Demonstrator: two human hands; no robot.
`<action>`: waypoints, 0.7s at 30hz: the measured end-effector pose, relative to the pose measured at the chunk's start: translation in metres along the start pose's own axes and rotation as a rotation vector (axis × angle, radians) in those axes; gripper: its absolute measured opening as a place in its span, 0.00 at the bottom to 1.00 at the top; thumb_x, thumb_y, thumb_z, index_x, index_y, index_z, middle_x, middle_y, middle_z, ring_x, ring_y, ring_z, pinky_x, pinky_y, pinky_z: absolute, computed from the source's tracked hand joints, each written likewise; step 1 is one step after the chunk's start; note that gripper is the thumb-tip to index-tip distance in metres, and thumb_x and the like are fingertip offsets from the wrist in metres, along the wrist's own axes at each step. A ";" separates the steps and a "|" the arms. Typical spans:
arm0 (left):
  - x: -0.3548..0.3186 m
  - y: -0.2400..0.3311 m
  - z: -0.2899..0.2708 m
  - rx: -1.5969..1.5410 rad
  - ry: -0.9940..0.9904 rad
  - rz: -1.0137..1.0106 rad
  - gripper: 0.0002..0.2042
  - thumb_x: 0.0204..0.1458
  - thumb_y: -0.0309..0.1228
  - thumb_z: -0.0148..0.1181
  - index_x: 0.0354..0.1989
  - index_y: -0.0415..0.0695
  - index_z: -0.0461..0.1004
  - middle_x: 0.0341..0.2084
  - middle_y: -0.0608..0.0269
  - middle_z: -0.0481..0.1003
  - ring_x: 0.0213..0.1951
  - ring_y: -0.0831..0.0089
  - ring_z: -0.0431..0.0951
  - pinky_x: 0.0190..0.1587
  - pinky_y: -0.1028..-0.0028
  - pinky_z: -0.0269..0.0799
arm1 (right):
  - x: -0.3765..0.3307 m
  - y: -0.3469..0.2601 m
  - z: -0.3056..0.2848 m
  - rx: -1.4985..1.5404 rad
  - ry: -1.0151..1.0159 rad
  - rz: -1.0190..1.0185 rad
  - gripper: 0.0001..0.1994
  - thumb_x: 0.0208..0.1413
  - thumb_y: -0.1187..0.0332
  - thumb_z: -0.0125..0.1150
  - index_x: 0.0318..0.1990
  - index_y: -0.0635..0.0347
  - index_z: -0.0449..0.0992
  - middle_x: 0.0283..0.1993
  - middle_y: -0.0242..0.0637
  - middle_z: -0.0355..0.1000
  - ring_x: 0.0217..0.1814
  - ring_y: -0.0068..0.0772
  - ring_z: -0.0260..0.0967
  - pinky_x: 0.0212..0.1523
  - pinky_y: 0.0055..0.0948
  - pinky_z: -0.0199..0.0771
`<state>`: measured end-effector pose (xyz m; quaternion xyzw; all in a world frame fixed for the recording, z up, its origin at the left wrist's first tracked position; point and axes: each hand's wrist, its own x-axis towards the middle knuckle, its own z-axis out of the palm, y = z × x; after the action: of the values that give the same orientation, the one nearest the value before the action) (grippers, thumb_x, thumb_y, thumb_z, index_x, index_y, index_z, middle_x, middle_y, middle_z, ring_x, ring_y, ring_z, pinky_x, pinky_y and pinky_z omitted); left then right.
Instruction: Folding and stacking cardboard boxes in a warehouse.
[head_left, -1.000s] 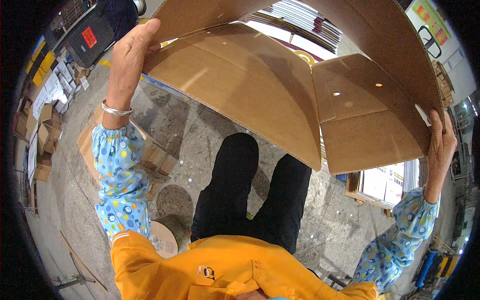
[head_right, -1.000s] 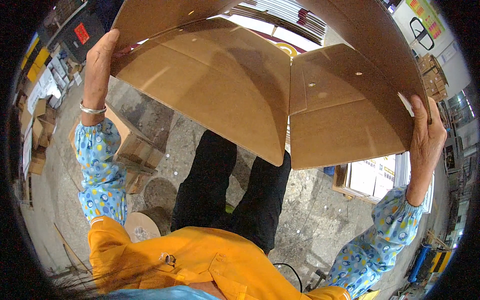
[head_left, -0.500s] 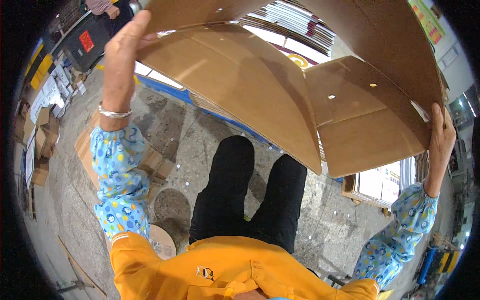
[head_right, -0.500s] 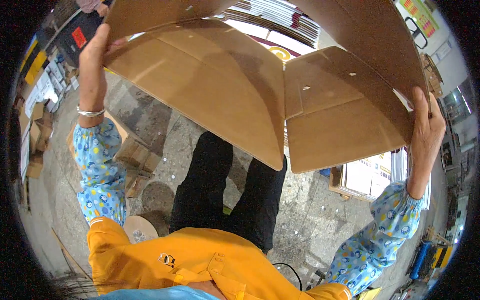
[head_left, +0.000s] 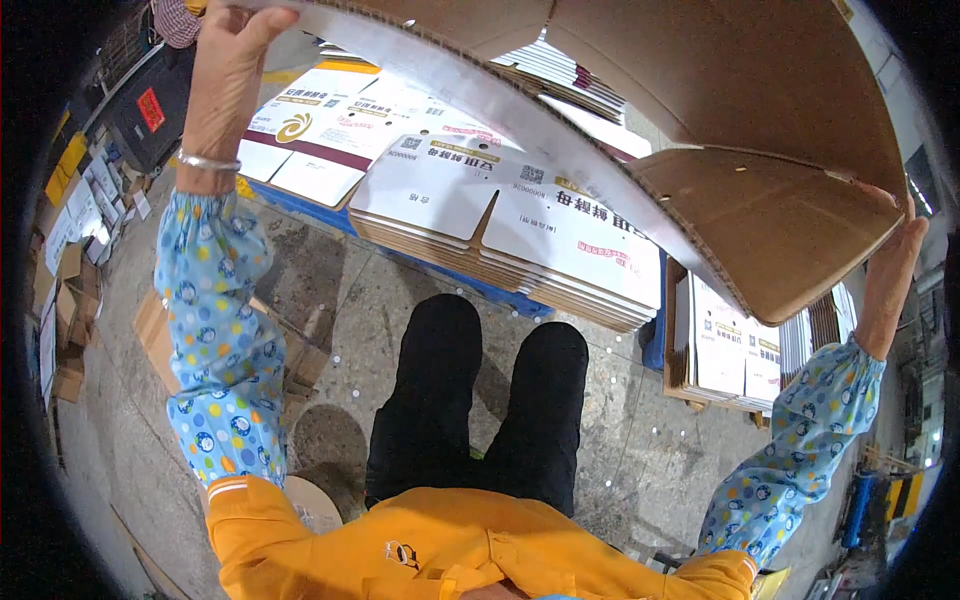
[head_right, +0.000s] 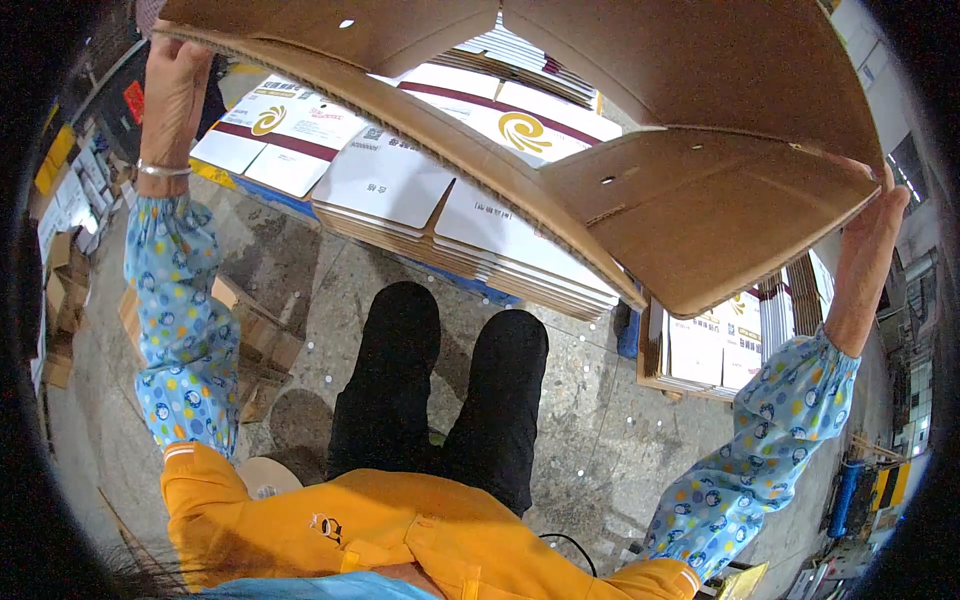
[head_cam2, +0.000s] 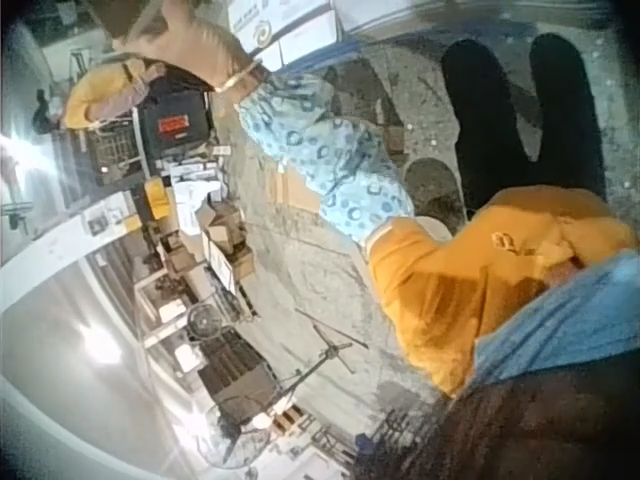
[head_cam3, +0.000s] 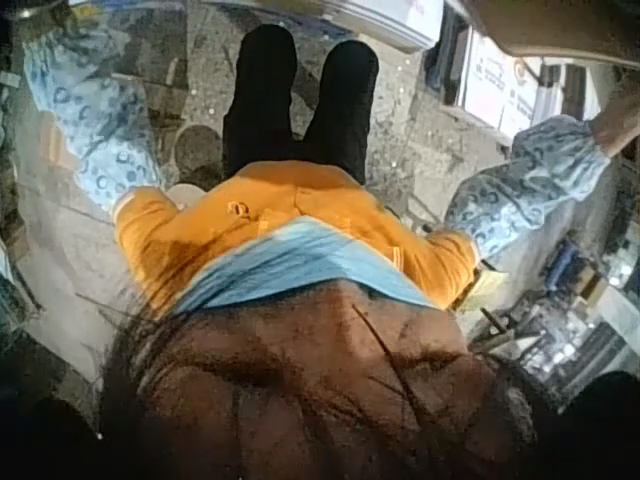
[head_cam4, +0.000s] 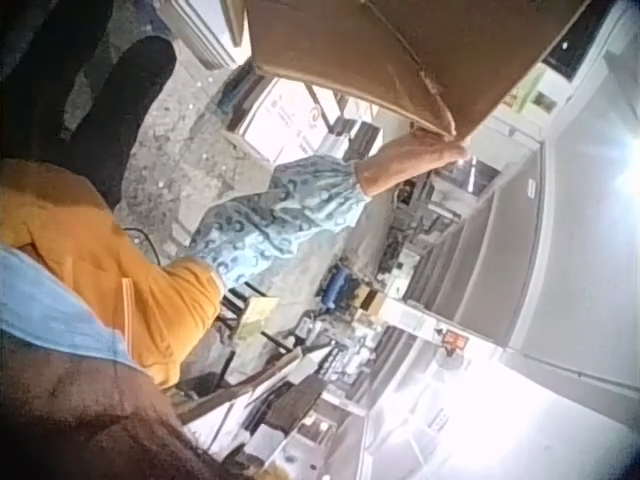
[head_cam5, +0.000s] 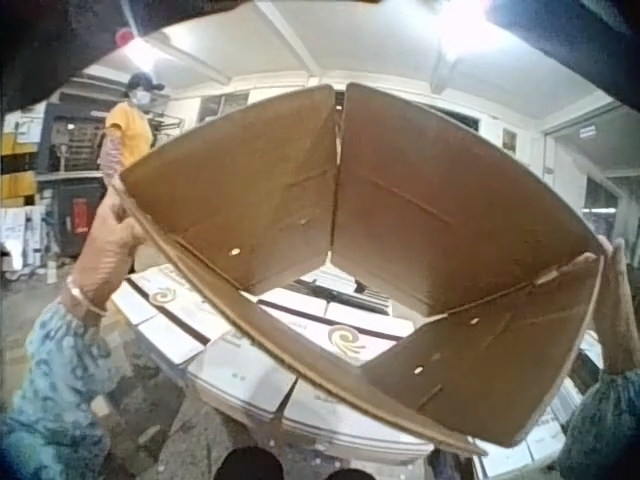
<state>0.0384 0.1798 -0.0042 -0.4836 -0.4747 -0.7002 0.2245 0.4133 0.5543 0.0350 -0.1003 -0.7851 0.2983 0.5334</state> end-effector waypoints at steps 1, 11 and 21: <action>0.005 -0.001 -0.008 -0.179 -0.098 -0.099 0.28 0.47 0.32 0.60 0.56 0.42 0.57 0.48 0.64 0.66 0.50 0.76 0.65 0.51 0.76 0.61 | 0.000 0.001 0.000 0.008 -0.003 -0.006 0.30 0.58 0.42 0.35 0.48 0.60 0.69 0.43 0.39 0.72 0.48 0.29 0.68 0.55 0.35 0.58; 0.071 -0.016 -0.025 -0.235 0.119 -0.051 0.16 0.54 0.35 0.52 0.46 0.38 0.67 0.40 0.64 0.72 0.41 0.76 0.71 0.44 0.79 0.65 | 0.022 0.017 -0.052 -0.906 0.247 -0.610 0.17 0.56 0.67 0.52 0.52 0.60 0.64 0.38 0.37 0.67 0.41 0.33 0.66 0.44 0.31 0.68; 0.013 -0.084 0.028 0.364 0.381 -0.082 0.19 0.51 0.42 0.55 0.44 0.39 0.67 0.35 0.57 0.73 0.36 0.69 0.72 0.34 0.68 0.66 | -0.063 0.104 0.053 0.456 0.136 0.243 0.20 0.57 0.64 0.52 0.53 0.67 0.61 0.53 0.38 0.63 0.56 0.28 0.58 0.56 0.27 0.57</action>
<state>-0.0187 0.2439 -0.0278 -0.2751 -0.5613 -0.6902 0.3644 0.3745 0.5889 -0.0874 -0.0908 -0.6422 0.5220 0.5540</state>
